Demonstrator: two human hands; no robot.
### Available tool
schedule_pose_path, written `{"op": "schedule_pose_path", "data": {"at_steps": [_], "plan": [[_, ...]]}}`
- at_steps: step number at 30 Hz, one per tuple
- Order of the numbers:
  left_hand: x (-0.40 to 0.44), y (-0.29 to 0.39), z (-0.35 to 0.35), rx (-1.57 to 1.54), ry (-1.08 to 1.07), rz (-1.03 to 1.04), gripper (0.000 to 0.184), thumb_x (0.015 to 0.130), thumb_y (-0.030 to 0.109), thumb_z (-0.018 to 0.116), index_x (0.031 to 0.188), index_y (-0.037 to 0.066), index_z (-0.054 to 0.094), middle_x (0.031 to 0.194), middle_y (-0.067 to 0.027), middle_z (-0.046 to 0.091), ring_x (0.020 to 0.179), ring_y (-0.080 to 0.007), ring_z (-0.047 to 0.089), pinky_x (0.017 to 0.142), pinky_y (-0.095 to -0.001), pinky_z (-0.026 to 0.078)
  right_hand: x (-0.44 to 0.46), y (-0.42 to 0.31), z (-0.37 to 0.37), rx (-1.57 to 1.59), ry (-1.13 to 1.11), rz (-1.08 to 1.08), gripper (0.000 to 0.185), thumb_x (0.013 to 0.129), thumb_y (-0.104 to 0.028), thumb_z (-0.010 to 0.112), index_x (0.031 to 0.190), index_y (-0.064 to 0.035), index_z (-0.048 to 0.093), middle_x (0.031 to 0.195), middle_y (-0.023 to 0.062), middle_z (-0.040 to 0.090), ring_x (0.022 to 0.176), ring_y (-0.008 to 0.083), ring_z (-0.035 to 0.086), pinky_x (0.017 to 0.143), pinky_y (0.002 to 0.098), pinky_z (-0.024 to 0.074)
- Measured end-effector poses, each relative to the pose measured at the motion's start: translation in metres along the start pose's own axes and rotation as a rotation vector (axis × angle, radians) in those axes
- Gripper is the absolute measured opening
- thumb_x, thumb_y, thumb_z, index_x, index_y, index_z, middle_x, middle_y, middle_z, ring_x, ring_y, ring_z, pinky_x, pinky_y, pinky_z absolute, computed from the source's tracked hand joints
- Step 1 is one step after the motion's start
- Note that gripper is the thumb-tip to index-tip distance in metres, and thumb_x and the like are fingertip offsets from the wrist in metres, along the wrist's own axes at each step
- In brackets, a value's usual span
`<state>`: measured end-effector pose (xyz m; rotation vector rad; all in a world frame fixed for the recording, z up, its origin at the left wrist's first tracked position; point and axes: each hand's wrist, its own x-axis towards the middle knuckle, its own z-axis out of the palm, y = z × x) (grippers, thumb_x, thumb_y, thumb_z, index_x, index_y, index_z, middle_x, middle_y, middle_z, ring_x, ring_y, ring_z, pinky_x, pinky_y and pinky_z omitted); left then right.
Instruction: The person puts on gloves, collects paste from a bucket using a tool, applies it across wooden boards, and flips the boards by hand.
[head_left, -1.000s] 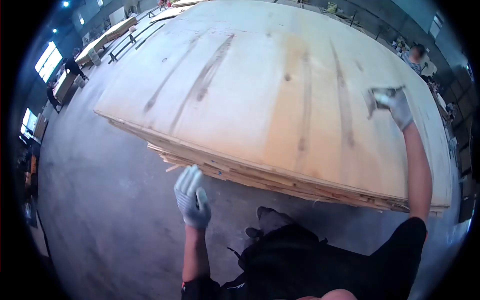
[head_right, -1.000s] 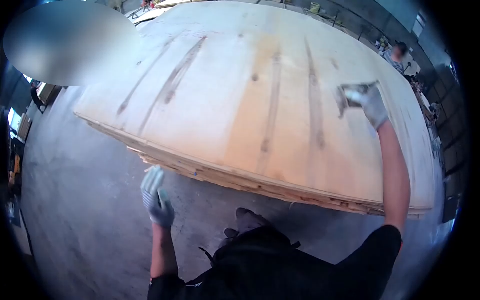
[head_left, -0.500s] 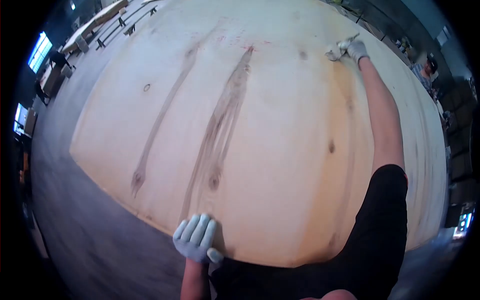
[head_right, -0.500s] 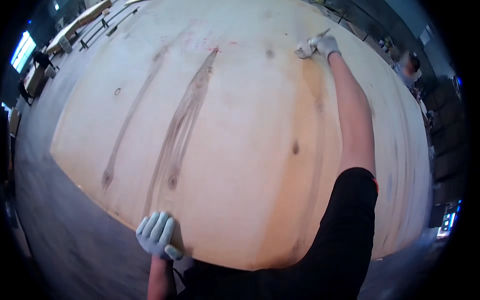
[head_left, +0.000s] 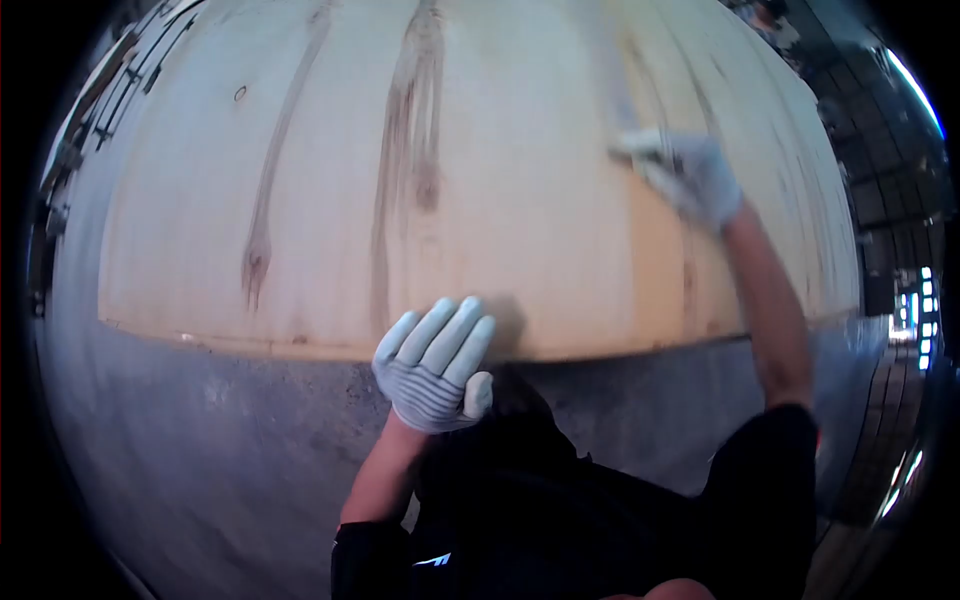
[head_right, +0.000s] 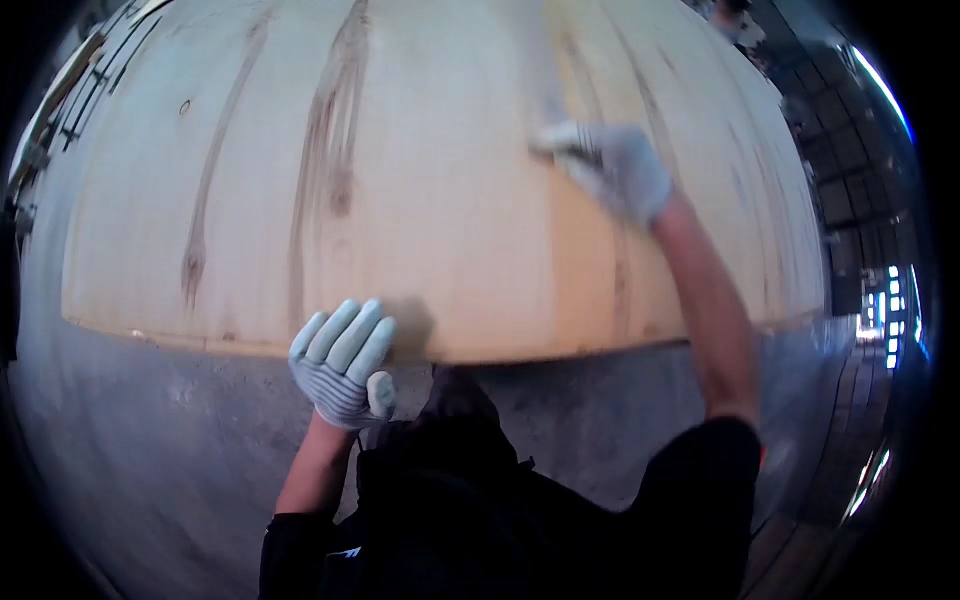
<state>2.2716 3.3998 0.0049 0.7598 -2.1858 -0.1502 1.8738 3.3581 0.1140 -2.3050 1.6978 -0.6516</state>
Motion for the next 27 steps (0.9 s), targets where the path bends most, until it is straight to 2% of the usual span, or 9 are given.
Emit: {"op": "schedule_pose_path", "data": {"at_steps": [1,2,6,10,11,13,15,23,27], "plan": [[-0.010,-0.001,-0.011,-0.095,-0.017,0.061,0.043,0.102,0.039,0.045,0.126,0.013,0.071,0.134,-0.0072,0.069,0.124,-0.0265,0.061,0.106,-0.0446,0.044,-0.053,-0.030,0.012,-0.051,-0.013,0.005,0.029,0.094,0.002,0.066,0.121,-0.0047,0.074,0.117,0.0086,0.077,0.109,0.0185,0.073,0.096,0.0322,0.0573],[-0.028,-0.002,-0.023,-0.142,-0.029,0.104,0.044,0.103,0.039,0.043,0.125,0.012,0.070,0.133,-0.0085,0.068,0.125,-0.0285,0.060,0.106,-0.0469,0.044,-0.101,-0.082,0.027,0.089,0.001,0.277,0.029,0.093,0.000,0.068,0.120,-0.0055,0.074,0.115,0.0099,0.077,0.108,0.0220,0.074,0.095,0.0344,0.0584],[-0.106,0.002,-0.060,-0.337,-0.086,0.094,0.040,0.101,0.033,0.047,0.124,0.008,0.069,0.132,-0.0129,0.068,0.124,-0.0335,0.061,0.106,-0.0497,0.045,-0.157,-0.186,0.067,-0.342,0.192,0.017,0.024,0.092,-0.006,0.070,0.116,-0.0066,0.075,0.104,0.0135,0.078,0.100,0.0305,0.076,0.089,0.0391,0.0613],[-0.168,0.001,-0.104,-0.437,-0.185,0.064,0.038,0.094,0.027,0.058,0.122,0.005,0.069,0.129,-0.0149,0.070,0.123,-0.0353,0.063,0.104,-0.0500,0.048,-0.139,-0.222,0.071,-0.136,0.200,0.261,0.022,0.093,-0.006,0.070,0.114,-0.0044,0.076,0.104,0.0151,0.078,0.093,0.0269,0.077,0.083,0.0356,0.0610],[-0.177,-0.002,-0.116,-0.429,-0.240,0.054,0.038,0.093,0.027,0.059,0.122,0.005,0.070,0.128,-0.0150,0.070,0.123,-0.0353,0.063,0.105,-0.0500,0.048,-0.127,-0.237,0.063,0.123,0.158,0.552,0.024,0.095,-0.008,0.070,0.117,-0.0028,0.076,0.101,0.0131,0.079,0.085,0.0186,0.075,0.079,0.0306,0.0603],[-0.185,0.011,-0.121,-0.391,-0.248,0.055,0.037,0.090,0.022,0.062,0.122,0.004,0.069,0.128,-0.0145,0.070,0.122,-0.0348,0.064,0.106,-0.0499,0.048,-0.109,-0.227,0.043,0.051,0.242,0.250,0.027,0.095,-0.007,0.068,0.120,0.0006,0.074,0.099,0.0111,0.078,0.082,0.0140,0.072,0.077,0.0288,0.0604],[-0.201,-0.024,-0.161,-0.365,-0.243,0.035,0.036,0.090,0.021,0.062,0.122,0.004,0.069,0.129,-0.0132,0.070,0.122,-0.0338,0.064,0.106,-0.0494,0.048,-0.055,-0.263,0.050,0.514,0.289,0.346,0.029,0.093,-0.005,0.068,0.121,0.0043,0.073,0.098,0.0110,0.078,0.084,0.0151,0.073,0.076,0.0296,0.0620],[-0.300,-0.184,-0.224,-0.189,-0.183,-0.529,0.020,0.094,0.011,0.062,0.105,0.001,0.076,0.111,-0.0193,0.075,0.107,-0.0378,0.070,0.096,-0.0454,0.055,0.173,-0.285,0.096,0.579,0.311,0.223,0.029,0.092,-0.011,0.074,0.116,0.0044,0.074,0.101,0.0123,0.078,0.085,0.0198,0.076,0.076,0.0327,0.0649],[-0.420,-0.243,-0.272,0.009,-0.231,-0.890,0.024,0.100,0.021,0.064,0.103,0.002,0.078,0.109,-0.0200,0.075,0.104,-0.0354,0.072,0.094,-0.0425,0.056,0.293,-0.256,0.127,0.854,0.370,0.328,0.021,0.089,-0.007,0.075,0.107,0.0012,0.076,0.090,0.0083,0.076,0.077,0.0192,0.072,0.078,0.0363,0.0645]]}}
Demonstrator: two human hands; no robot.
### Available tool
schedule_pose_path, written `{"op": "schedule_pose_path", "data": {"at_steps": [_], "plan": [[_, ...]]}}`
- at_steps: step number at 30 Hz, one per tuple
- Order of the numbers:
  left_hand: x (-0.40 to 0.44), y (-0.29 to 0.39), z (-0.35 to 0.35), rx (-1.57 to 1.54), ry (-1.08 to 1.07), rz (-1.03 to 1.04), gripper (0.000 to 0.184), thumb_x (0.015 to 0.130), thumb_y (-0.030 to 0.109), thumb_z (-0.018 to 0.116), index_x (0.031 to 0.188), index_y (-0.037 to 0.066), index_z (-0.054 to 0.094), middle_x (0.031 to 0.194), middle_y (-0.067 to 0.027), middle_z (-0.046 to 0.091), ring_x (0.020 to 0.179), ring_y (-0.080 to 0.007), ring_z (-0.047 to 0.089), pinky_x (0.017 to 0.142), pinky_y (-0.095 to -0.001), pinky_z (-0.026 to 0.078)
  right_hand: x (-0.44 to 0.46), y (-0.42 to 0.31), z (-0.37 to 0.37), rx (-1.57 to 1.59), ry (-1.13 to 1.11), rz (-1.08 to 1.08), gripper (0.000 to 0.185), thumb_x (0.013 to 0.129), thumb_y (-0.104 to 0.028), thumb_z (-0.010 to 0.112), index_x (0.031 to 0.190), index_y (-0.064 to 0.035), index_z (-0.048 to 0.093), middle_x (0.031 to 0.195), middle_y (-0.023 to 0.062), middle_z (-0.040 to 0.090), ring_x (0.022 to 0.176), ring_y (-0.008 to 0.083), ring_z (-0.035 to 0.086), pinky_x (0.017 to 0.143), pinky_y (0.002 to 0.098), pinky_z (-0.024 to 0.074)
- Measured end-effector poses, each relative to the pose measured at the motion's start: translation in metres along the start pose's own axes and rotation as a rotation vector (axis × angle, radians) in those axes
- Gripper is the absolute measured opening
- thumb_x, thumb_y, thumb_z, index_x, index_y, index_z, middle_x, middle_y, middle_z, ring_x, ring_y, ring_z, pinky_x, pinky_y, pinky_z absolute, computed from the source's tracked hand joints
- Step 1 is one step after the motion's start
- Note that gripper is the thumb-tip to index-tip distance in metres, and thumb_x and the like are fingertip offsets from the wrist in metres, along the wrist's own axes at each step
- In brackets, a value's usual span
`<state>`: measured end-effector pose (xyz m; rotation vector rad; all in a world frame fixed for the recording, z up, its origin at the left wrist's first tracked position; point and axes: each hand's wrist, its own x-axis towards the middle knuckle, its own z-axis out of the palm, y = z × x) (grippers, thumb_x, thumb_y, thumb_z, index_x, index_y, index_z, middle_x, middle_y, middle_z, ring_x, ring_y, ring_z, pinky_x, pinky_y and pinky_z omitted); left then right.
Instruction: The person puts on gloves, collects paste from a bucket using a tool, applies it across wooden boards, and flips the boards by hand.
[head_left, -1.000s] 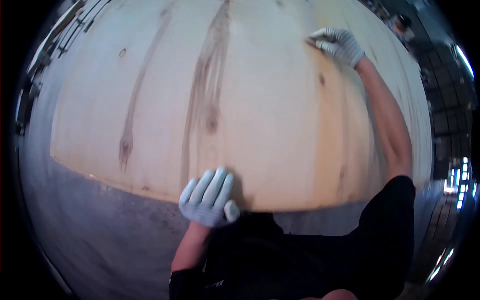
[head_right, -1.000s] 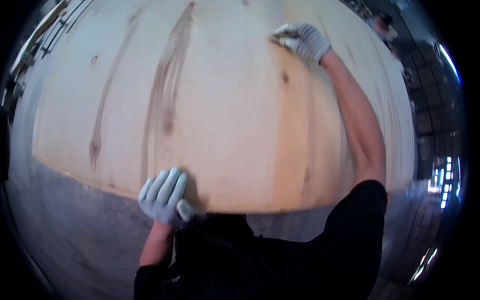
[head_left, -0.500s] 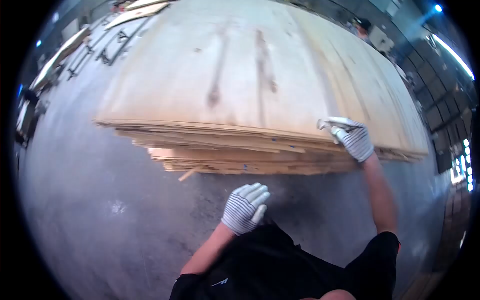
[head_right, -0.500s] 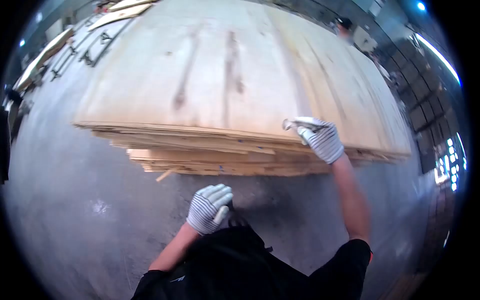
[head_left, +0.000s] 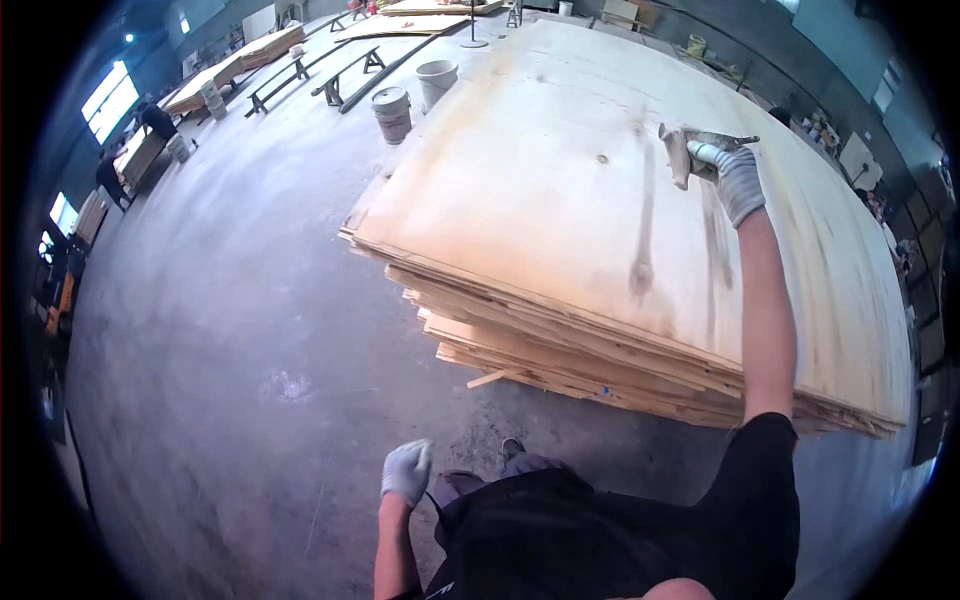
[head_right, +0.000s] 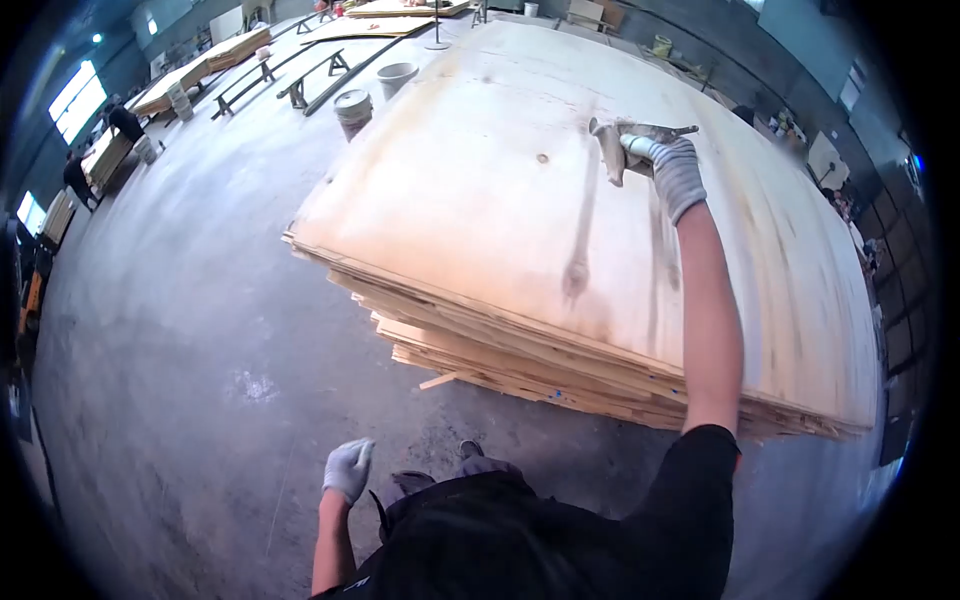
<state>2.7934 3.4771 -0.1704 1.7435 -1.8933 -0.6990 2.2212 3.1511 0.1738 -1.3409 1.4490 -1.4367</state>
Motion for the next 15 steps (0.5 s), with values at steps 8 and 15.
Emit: {"op": "schedule_pose_path", "data": {"at_steps": [8,15], "plan": [[-0.031,-0.233,-0.054,-0.087,-0.113,-0.772,0.042,0.105,0.039,0.054,0.110,0.004,0.077,0.111,-0.0193,0.075,0.107,-0.0359,0.072,0.091,-0.0424,0.053,0.112,0.052,0.135,-0.699,-0.058,0.139,0.022,0.085,-0.005,0.073,0.105,0.0018,0.079,0.085,0.0078,0.077,0.078,0.0146,0.072,0.074,0.0288,0.0581],[0.077,-0.468,-0.112,-0.139,-0.297,-0.759,0.052,0.104,0.046,0.048,0.107,0.003,0.078,0.105,-0.0199,0.076,0.100,-0.0328,0.072,0.091,-0.0426,0.053,-0.050,0.010,0.230,-0.882,-0.069,0.003,0.025,0.080,-0.001,0.078,0.105,-0.0028,0.081,0.094,0.0046,0.079,0.083,0.0130,0.072,0.075,0.0289,0.0583]]}}
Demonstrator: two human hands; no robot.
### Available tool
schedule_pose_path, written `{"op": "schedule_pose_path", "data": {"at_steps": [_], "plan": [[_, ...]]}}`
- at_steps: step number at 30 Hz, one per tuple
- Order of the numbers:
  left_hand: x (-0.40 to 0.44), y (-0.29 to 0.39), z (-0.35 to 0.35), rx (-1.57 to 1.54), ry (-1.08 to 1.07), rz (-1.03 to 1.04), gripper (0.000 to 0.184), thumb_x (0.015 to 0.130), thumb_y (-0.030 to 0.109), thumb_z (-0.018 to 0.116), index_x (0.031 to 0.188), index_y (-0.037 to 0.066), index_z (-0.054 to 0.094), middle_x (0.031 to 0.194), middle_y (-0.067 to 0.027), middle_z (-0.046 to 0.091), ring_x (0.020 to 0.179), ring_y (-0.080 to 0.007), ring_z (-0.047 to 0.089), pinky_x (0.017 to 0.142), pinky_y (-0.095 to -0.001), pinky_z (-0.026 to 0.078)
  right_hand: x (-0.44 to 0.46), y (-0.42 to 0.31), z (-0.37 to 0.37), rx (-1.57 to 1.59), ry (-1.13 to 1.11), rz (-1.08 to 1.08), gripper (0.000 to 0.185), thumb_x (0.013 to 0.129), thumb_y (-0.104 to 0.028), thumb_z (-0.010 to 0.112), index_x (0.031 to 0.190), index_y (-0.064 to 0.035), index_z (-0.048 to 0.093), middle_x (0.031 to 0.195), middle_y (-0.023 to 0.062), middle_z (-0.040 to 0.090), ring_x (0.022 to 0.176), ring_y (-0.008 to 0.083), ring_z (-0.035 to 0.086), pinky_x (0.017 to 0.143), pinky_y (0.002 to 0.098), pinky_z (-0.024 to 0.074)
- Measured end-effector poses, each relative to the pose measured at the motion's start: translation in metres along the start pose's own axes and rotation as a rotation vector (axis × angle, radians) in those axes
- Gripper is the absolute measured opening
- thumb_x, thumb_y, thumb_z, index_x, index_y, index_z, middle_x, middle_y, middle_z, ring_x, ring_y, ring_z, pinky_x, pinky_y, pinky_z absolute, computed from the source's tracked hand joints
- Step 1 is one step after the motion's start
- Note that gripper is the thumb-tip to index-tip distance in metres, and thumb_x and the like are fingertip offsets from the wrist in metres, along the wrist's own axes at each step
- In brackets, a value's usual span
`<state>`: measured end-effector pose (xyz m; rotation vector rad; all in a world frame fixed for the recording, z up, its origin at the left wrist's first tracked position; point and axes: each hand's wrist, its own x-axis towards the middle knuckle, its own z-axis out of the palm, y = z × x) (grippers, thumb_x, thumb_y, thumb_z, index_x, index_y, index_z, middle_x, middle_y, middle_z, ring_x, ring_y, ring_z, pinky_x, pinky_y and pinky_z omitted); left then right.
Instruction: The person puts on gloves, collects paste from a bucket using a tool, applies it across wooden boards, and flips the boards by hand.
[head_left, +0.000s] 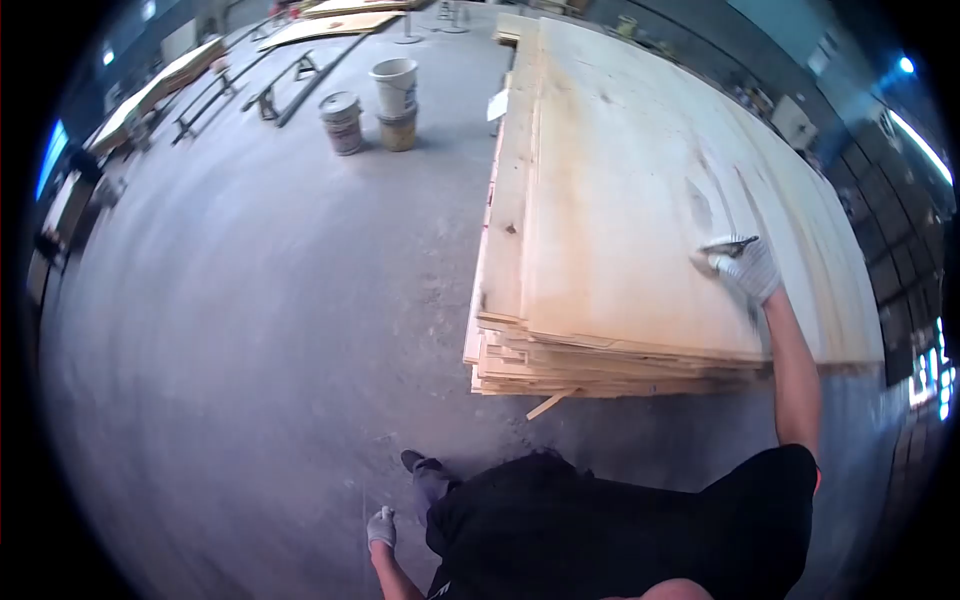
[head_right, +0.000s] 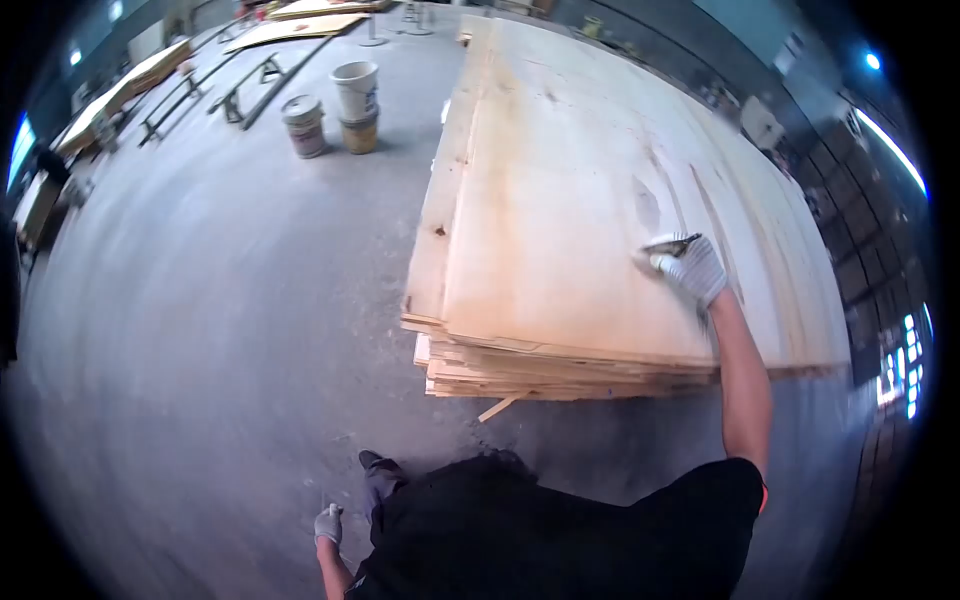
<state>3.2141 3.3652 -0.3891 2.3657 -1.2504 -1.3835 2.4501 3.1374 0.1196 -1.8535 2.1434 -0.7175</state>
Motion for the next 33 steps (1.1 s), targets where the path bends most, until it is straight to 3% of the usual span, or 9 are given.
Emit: {"op": "schedule_pose_path", "data": {"at_steps": [4,8,14,19,21,25,28,30,33], "plan": [[0.148,0.044,-0.107,0.177,-0.055,0.229,0.054,0.105,0.047,0.045,0.101,0.002,0.076,0.107,-0.0266,0.071,0.108,-0.0434,0.068,0.094,-0.0505,0.052,-0.018,-0.088,0.007,0.207,0.139,0.252,0.028,0.081,-0.011,0.083,0.106,0.0004,0.079,0.096,0.0070,0.078,0.086,0.0138,0.071,0.079,0.0309,0.0572],[0.229,0.182,-0.220,0.560,0.055,0.471,0.048,0.107,0.043,0.043,0.105,0.005,0.073,0.108,-0.0245,0.071,0.105,-0.0453,0.066,0.092,-0.0547,0.051,0.028,-0.101,0.021,0.195,0.327,0.251,0.027,0.087,-0.020,0.083,0.107,-0.0044,0.076,0.098,0.0039,0.075,0.085,0.0128,0.067,0.078,0.0302,0.0548],[0.293,0.320,-0.272,0.075,0.220,0.643,0.042,0.108,0.038,0.048,0.104,0.004,0.072,0.104,-0.0245,0.071,0.101,-0.0470,0.065,0.088,-0.0521,0.052,0.221,-0.096,0.040,0.499,0.359,0.323,0.023,0.093,-0.020,0.077,0.111,-0.0062,0.075,0.097,0.0016,0.073,0.082,0.0111,0.066,0.073,0.0287,0.0567],[0.289,0.268,-0.235,0.329,0.071,0.541,0.043,0.107,0.038,0.048,0.107,0.003,0.073,0.106,-0.0263,0.071,0.103,-0.0466,0.066,0.088,-0.0500,0.052,0.396,-0.067,0.041,0.933,0.406,0.259,0.012,0.092,-0.015,0.073,0.101,-0.0076,0.076,0.097,0.0031,0.073,0.084,0.0138,0.070,0.072,0.0326,0.0596],[0.257,0.245,-0.227,0.277,-0.051,0.362,0.044,0.107,0.038,0.048,0.110,0.002,0.073,0.107,-0.0265,0.071,0.103,-0.0463,0.067,0.089,-0.0498,0.053,0.453,-0.047,0.071,1.131,0.281,-0.034,0.010,0.089,-0.012,0.072,0.097,-0.0077,0.076,0.091,0.0030,0.072,0.082,0.0155,0.071,0.069,0.0365,0.0579],[0.226,0.207,-0.236,0.238,-0.163,0.037,0.045,0.103,0.043,0.054,0.115,0.005,0.074,0.111,-0.0247,0.072,0.107,-0.0438,0.069,0.089,-0.0482,0.053,0.572,-0.019,0.116,-0.511,0.175,0.093,0.012,0.086,-0.011,0.066,0.089,-0.0056,0.077,0.077,0.0050,0.074,0.070,0.0184,0.068,0.069,0.0424,0.0545],[0.233,0.188,-0.235,0.298,-0.131,0.033,0.045,0.102,0.045,0.056,0.116,0.007,0.075,0.111,-0.0241,0.073,0.110,-0.0433,0.068,0.091,-0.0483,0.053,0.590,-0.033,0.124,-0.511,-0.022,0.063,0.022,0.087,-0.003,0.067,0.104,-0.0011,0.079,0.095,0.0072,0.080,0.082,0.0130,0.071,0.079,0.0338,0.0569],[0.238,0.177,-0.247,0.312,-0.142,0.025,0.044,0.104,0.044,0.051,0.117,0.010,0.075,0.113,-0.0238,0.072,0.112,-0.0452,0.066,0.092,-0.0514,0.052,0.546,-0.055,0.130,-0.102,-0.080,0.072,0.025,0.089,-0.001,0.068,0.112,-0.0021,0.078,0.101,0.0057,0.080,0.088,0.0128,0.071,0.084,0.0314,0.0574],[0.296,0.166,-0.249,0.491,-0.234,0.325,0.046,0.108,0.041,0.041,0.115,0.009,0.073,0.117,-0.0234,0.070,0.110,-0.0472,0.065,0.091,-0.0535,0.052,0.443,-0.045,0.136,0.093,-0.081,-0.014,0.026,0.092,0.002,0.070,0.117,-0.0033,0.076,0.108,0.0036,0.079,0.096,0.0131,0.071,0.089,0.0293,0.0573]]}}
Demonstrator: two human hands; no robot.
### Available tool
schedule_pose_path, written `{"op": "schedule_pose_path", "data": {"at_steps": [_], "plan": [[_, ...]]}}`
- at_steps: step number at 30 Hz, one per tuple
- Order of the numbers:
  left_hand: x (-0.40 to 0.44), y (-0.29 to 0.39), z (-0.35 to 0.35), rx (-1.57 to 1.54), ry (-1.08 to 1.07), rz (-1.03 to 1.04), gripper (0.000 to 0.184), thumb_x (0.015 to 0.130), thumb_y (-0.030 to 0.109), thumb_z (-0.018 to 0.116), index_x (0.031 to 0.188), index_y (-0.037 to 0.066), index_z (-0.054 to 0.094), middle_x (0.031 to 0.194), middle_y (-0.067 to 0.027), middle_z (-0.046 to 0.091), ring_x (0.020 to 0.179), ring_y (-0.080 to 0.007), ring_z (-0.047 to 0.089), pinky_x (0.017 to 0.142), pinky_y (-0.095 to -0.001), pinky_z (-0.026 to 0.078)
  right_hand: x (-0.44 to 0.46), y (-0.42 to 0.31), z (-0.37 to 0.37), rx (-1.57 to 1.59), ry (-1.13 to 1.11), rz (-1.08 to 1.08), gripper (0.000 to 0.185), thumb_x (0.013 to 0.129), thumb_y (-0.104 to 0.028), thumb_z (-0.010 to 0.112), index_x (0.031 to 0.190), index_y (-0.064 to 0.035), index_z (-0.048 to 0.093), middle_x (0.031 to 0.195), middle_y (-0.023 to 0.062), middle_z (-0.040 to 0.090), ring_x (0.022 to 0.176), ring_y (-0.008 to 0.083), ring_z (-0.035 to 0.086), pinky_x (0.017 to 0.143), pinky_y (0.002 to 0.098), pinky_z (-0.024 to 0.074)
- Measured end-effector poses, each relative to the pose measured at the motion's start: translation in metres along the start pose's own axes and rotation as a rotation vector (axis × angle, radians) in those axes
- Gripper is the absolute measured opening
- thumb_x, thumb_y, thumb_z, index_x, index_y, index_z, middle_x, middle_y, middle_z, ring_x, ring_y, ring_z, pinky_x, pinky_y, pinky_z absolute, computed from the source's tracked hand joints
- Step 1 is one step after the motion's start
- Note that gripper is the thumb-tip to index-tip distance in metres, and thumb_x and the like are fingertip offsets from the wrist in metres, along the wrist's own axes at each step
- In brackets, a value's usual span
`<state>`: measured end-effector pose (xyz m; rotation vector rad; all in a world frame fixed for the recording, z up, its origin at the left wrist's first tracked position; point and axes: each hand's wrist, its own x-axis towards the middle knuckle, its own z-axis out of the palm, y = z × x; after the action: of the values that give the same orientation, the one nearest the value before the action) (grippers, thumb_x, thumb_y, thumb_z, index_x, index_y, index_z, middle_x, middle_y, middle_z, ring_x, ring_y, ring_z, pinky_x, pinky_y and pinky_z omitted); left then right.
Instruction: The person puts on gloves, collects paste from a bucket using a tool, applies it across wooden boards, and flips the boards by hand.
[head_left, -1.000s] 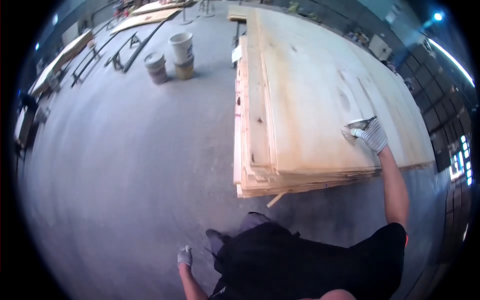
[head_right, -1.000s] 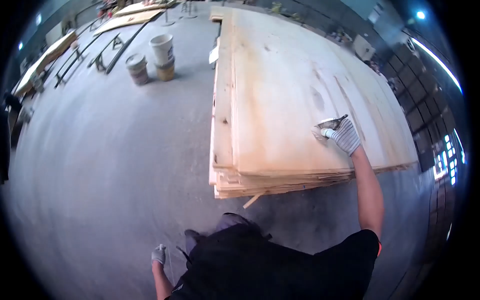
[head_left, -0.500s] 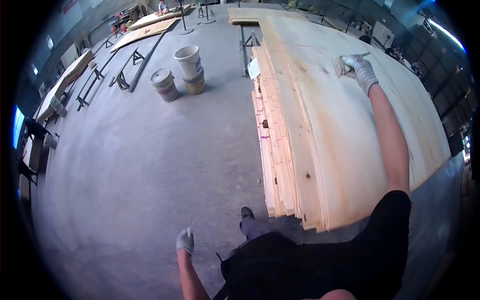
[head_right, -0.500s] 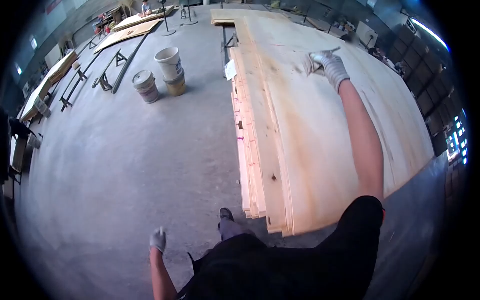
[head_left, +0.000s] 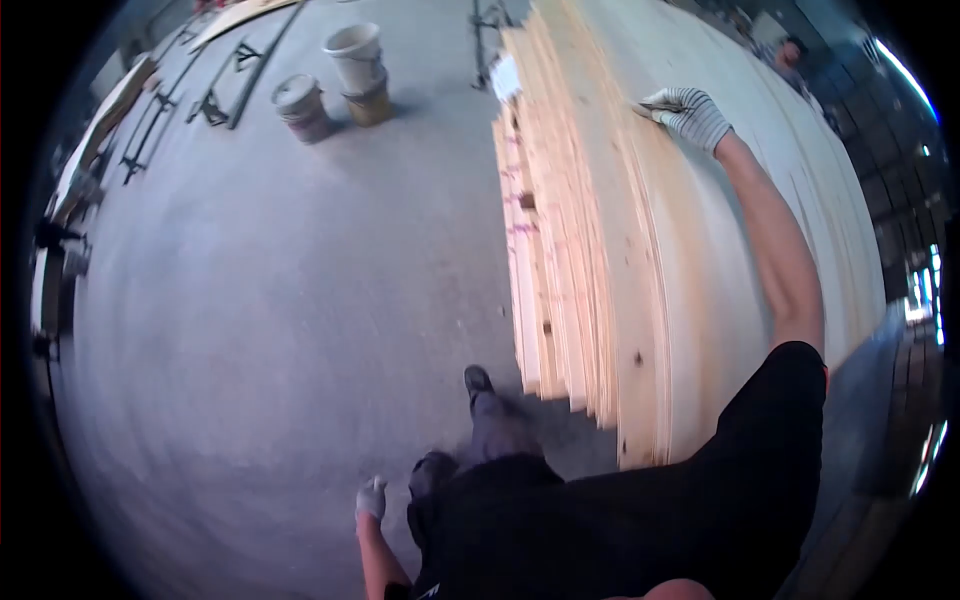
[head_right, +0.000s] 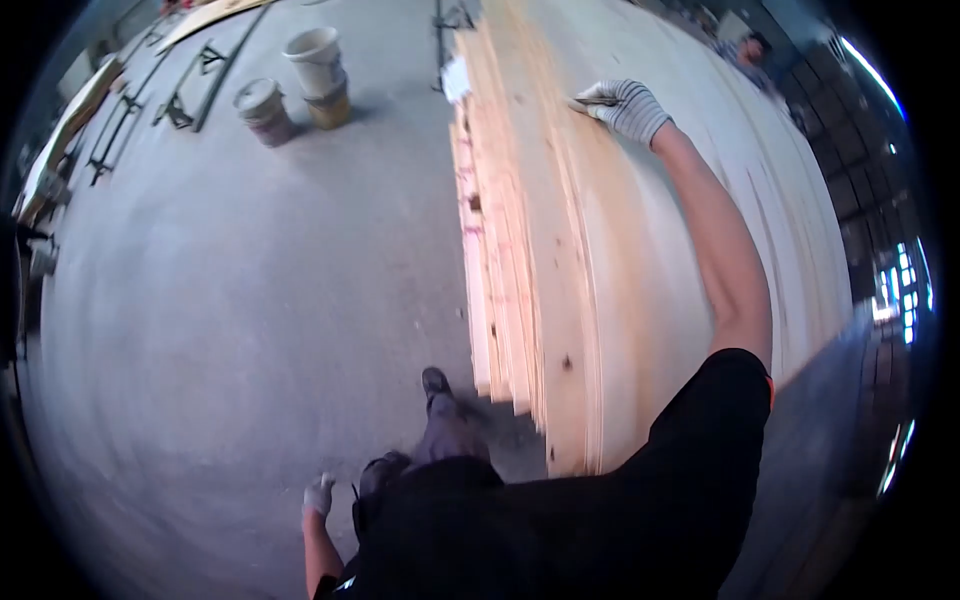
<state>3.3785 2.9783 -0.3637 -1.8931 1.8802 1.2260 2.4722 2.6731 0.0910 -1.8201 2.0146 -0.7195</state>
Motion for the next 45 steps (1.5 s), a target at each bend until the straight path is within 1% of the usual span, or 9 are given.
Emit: {"op": "schedule_pose_path", "data": {"at_steps": [5,7,12,21,27,31,33,37,45], "plan": [[0.077,-0.028,-0.023,-0.029,-0.125,0.072,0.050,0.109,0.044,0.041,0.116,0.008,0.074,0.115,-0.0225,0.072,0.110,-0.0459,0.065,0.092,-0.0506,0.052,-0.275,-0.128,0.033,-0.422,-0.028,-0.087,0.025,0.095,0.002,0.066,0.117,-0.0060,0.076,0.115,0.0123,0.078,0.104,0.0225,0.075,0.091,0.0321,0.0574],[0.101,-0.028,-0.034,-0.021,-0.130,0.109,0.051,0.109,0.046,0.043,0.117,0.007,0.075,0.114,-0.0226,0.073,0.112,-0.0450,0.066,0.093,-0.0490,0.053,-0.379,-0.182,0.070,0.421,0.201,0.354,0.029,0.091,0.005,0.070,0.116,-0.0078,0.076,0.115,0.0124,0.077,0.106,0.0246,0.075,0.091,0.0328,0.0580],[0.105,0.040,-0.063,0.015,-0.155,0.254,0.054,0.106,0.050,0.049,0.120,0.003,0.073,0.115,-0.0247,0.072,0.113,-0.0423,0.068,0.096,-0.0462,0.052,-0.490,-0.273,0.121,-0.341,0.261,0.025,0.031,0.088,0.005,0.072,0.116,-0.0068,0.075,0.116,0.0105,0.078,0.107,0.0226,0.075,0.095,0.0333,0.0590],[0.057,0.232,-0.076,-0.059,-0.296,0.730,0.048,0.106,0.044,0.055,0.120,0.001,0.072,0.110,-0.0232,0.074,0.107,-0.0355,0.072,0.096,-0.0405,0.052,-0.471,-0.278,0.067,0.240,0.629,0.490,0.023,0.086,-0.006,0.076,0.108,0.0013,0.076,0.096,0.0056,0.078,0.086,0.0127,0.070,0.078,0.0309,0.0576],[0.127,0.190,-0.122,0.152,-0.302,0.560,0.051,0.106,0.047,0.053,0.126,0.003,0.070,0.123,-0.0241,0.070,0.114,-0.0335,0.070,0.099,-0.0411,0.051,-0.389,-0.272,0.081,0.048,0.423,0.795,0.026,0.087,-0.001,0.075,0.113,0.0044,0.075,0.095,0.0074,0.076,0.088,0.0102,0.071,0.079,0.0270,0.0584],[0.233,0.032,-0.146,0.182,-0.159,0.610,0.046,0.106,0.045,0.053,0.124,0.008,0.074,0.118,-0.0251,0.072,0.111,-0.0372,0.070,0.094,-0.0444,0.054,-0.449,-0.269,0.100,-0.154,0.224,0.449,0.025,0.094,0.003,0.069,0.118,0.0010,0.075,0.110,0.0118,0.079,0.100,0.0162,0.074,0.088,0.0314,0.0595],[0.221,0.026,-0.189,-0.031,-0.126,0.279,0.050,0.108,0.045,0.051,0.111,0.003,0.077,0.103,-0.0219,0.077,0.102,-0.0340,0.074,0.090,-0.0428,0.054,-0.471,-0.313,0.123,-0.136,0.248,0.370,0.028,0.094,0.006,0.066,0.120,-0.0009,0.075,0.112,0.0105,0.079,0.102,0.0186,0.075,0.090,0.0331,0.0592],[0.330,-0.021,-0.216,0.381,-0.187,0.526,0.047,0.108,0.042,0.050,0.126,0.004,0.071,0.120,-0.0229,0.072,0.106,-0.0360,0.072,0.094,-0.0435,0.055,-0.432,-0.370,0.170,0.179,0.540,0.720,0.029,0.088,0.000,0.071,0.116,0.0062,0.074,0.107,0.0166,0.078,0.100,0.0223,0.075,0.088,0.0348,0.0600],[0.496,0.346,-0.353,-0.134,-0.132,0.480,0.057,0.104,0.051,0.051,0.127,0.003,0.070,0.123,-0.0250,0.070,0.122,-0.0382,0.066,0.102,-0.0432,0.050,-0.125,-0.303,0.285,0.870,0.942,0.422,0.030,0.090,-0.010,0.068,0.112,0.0095,0.067,0.097,0.0141,0.071,0.075,0.0242,0.068,0.075,0.0352,0.0585]]}}
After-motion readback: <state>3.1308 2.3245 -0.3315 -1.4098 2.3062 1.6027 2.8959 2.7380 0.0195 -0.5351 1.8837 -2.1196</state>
